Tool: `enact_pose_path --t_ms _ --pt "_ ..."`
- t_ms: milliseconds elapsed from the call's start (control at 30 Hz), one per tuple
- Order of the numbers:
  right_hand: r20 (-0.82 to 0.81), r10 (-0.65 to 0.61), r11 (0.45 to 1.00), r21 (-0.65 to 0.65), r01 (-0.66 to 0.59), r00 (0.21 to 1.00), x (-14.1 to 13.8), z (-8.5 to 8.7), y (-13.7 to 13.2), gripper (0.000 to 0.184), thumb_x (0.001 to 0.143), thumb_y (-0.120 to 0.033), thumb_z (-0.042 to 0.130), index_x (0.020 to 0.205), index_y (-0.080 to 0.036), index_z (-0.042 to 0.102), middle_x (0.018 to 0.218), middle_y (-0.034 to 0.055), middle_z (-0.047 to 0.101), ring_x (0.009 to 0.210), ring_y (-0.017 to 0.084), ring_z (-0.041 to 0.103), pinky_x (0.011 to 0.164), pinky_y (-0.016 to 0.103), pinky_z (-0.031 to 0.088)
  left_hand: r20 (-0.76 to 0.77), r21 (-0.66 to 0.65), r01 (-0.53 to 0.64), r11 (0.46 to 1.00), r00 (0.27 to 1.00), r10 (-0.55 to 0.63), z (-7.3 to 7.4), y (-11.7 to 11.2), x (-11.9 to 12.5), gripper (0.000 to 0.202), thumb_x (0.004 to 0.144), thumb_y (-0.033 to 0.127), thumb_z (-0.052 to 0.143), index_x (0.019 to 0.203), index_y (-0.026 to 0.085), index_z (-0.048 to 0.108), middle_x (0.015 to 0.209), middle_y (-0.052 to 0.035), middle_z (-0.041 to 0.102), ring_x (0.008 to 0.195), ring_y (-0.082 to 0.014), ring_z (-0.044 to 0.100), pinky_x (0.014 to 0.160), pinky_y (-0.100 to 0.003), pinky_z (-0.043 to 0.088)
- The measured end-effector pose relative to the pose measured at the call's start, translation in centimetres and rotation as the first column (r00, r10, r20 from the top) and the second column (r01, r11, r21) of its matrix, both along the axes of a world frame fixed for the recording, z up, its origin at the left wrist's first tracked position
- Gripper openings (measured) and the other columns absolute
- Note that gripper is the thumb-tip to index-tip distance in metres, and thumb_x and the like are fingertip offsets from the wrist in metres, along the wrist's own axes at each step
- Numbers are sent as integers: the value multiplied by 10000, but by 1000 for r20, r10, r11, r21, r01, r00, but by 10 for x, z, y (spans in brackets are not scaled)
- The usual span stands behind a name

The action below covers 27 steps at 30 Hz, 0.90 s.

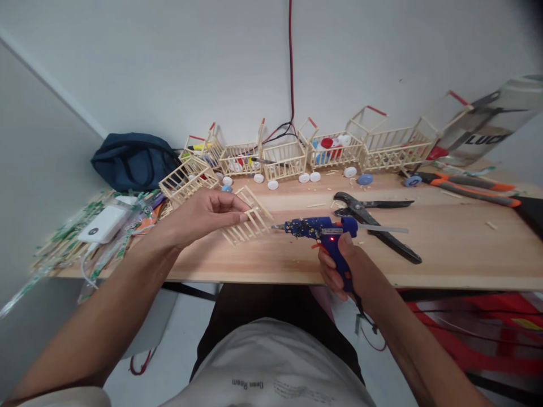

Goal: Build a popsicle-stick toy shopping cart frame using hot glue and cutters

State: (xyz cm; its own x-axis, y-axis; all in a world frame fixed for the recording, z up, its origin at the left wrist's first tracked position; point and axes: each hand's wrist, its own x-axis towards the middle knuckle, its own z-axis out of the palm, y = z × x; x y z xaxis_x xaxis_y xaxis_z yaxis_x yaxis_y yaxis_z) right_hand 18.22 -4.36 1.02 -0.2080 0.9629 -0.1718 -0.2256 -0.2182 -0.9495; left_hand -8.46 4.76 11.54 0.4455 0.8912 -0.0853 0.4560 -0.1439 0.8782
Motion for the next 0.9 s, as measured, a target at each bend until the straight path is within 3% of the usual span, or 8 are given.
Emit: enact_pose_path --t_ms 900 --pt "-55 18 1000 16 -17 998 -2 9 -3 588 849 -745 399 638 -197 439 442 -59 393 322 57 332 325 197 202 45 -33 -1 999 999 3 -1 1 -1 215 724 324 770 863 162 753 788 -13 734 682 -83 633 645 -160 479"
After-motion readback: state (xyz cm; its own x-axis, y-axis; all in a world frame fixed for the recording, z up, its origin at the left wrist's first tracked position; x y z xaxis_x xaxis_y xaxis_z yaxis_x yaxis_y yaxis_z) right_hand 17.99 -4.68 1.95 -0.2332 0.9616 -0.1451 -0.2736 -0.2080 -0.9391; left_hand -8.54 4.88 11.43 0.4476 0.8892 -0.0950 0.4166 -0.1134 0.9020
